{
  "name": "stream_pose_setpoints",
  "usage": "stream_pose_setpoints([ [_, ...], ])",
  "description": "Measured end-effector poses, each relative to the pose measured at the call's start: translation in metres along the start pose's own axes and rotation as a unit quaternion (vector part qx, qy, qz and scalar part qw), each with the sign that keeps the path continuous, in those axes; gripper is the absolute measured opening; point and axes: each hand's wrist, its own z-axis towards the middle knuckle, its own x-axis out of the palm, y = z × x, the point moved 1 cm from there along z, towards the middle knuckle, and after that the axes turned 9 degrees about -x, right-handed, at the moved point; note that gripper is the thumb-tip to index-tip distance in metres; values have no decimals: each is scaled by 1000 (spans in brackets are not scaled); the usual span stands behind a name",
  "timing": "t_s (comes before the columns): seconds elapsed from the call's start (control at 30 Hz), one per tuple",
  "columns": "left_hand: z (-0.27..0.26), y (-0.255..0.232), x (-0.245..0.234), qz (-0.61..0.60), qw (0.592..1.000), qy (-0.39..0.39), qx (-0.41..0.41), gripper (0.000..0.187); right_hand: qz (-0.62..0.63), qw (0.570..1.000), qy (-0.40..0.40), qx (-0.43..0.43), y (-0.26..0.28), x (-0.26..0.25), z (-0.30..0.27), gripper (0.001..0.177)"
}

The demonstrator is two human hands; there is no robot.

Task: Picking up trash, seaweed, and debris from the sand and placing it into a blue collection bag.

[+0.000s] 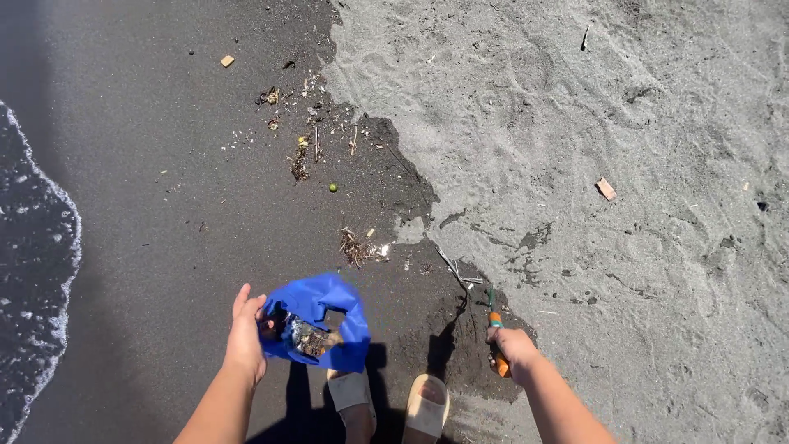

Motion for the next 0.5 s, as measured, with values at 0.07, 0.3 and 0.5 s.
stream_pose_setpoints([
  [0.07,12,7,3,44,999,-8,-11,78,19,1000,-3,1,-23,-5,24,14],
  [0.3,25,-23,48,381,904,-183,-64,74,20,997,-75,-8,-26,15,39,13],
  [0.5,23,-16,110,574,796,-162,102,71,29,984,-166,-49,-33,38,89,11],
])
